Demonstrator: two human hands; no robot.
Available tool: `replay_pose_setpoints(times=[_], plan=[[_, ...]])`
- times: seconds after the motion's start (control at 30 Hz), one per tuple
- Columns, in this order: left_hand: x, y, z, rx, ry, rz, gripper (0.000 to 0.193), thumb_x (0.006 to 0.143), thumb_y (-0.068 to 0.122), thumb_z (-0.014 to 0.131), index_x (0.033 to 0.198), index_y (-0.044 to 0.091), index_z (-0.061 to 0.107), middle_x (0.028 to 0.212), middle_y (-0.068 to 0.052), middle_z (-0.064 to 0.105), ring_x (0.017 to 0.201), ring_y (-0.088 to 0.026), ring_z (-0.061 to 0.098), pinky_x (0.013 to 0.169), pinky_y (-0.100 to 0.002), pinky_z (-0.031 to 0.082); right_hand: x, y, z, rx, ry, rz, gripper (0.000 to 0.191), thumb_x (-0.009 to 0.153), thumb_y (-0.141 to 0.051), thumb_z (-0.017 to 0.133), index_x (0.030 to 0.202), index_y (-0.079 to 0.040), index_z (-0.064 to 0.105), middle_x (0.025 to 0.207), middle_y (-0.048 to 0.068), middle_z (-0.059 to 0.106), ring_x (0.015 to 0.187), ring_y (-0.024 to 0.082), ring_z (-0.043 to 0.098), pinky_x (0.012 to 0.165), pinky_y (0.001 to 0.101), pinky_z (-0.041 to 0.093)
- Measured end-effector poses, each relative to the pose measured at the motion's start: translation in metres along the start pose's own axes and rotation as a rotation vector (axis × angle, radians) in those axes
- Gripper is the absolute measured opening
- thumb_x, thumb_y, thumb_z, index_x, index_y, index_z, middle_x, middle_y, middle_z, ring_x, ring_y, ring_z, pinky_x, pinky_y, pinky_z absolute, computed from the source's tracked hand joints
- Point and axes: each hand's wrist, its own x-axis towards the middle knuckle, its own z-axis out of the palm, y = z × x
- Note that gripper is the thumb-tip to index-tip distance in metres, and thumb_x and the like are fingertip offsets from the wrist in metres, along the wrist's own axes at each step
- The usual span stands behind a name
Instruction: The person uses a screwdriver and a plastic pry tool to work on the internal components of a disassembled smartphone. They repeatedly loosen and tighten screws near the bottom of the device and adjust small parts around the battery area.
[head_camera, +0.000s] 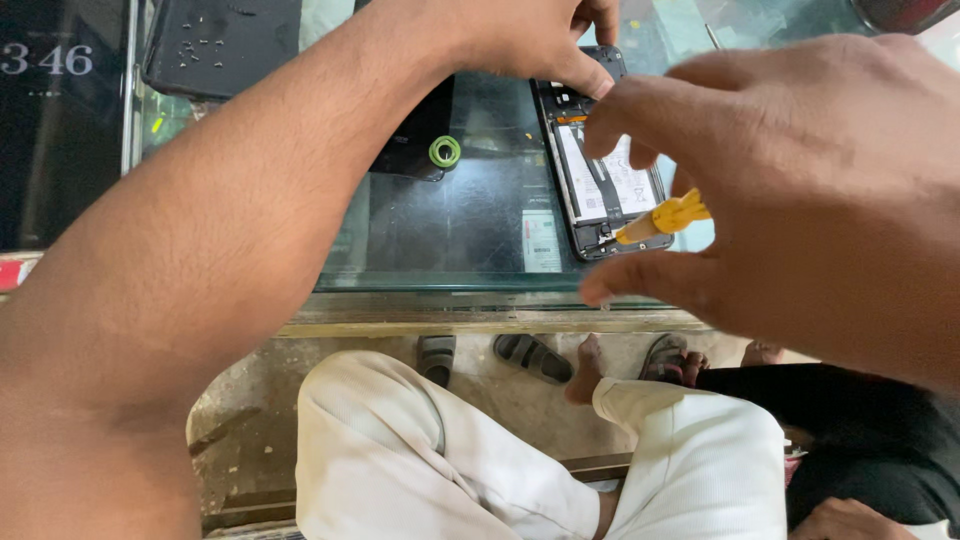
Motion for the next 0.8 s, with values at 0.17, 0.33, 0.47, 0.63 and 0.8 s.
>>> replay_pose_setpoints(times=[0.17,0.33,0.47,0.63,0.8], plan=[[-0.002,0.001,0.001,0.036,-0.015,-0.07,0.055,0.084,0.05,0.086,0.118,0.009,0.072,0.097,-0.007,0.07,0.083,-0.023,0.069,0.072,-0.037,0.054,0.001,-0.005,-0.007,-0.209,-0.347,0.247,0.043,0.098,-0.054,0.06,0.137,-0.036,0.054,0.087,-0.007,0.076,0.075,0.012,0.074,0.069,0.0305,0.059],[-0.002,0.005,-0.001,0.036,-0.011,-0.038,0.054,0.086,0.05,0.087,0.119,0.009,0.072,0.097,-0.008,0.071,0.083,-0.023,0.069,0.072,-0.037,0.054,-0.007,0.004,-0.001,0.099,0.105,-0.109,0.044,0.078,-0.031,0.077,0.12,-0.021,0.069,0.093,-0.003,0.072,0.082,0.015,0.075,0.064,0.0356,0.057],[-0.003,0.007,-0.002,0.047,0.008,-0.035,0.052,0.086,0.048,0.087,0.118,0.01,0.073,0.097,-0.007,0.07,0.082,-0.022,0.068,0.07,-0.037,0.053,-0.011,0.008,0.009,0.086,0.266,-0.228,0.052,0.074,-0.046,0.074,0.116,-0.015,0.069,0.101,0.007,0.074,0.082,0.022,0.073,0.061,0.0381,0.055],[-0.002,0.01,-0.003,0.022,-0.013,-0.079,0.05,0.084,0.048,0.087,0.115,0.011,0.074,0.093,-0.006,0.069,0.08,-0.021,0.068,0.069,-0.037,0.053,-0.01,0.005,0.007,-0.264,-0.086,0.083,0.039,0.094,-0.05,0.06,0.127,-0.029,0.06,0.075,-0.004,0.069,0.062,0.014,0.069,0.058,0.0314,0.053],[-0.002,0.006,-0.004,-0.001,-0.027,-0.073,0.05,0.084,0.047,0.086,0.115,0.011,0.074,0.093,-0.005,0.069,0.08,-0.02,0.068,0.068,-0.036,0.053,-0.011,0.005,0.004,-0.05,-0.007,0.164,0.04,0.089,-0.043,0.075,0.122,-0.024,0.065,0.073,-0.005,0.073,0.063,0.013,0.069,0.059,0.0321,0.054]])
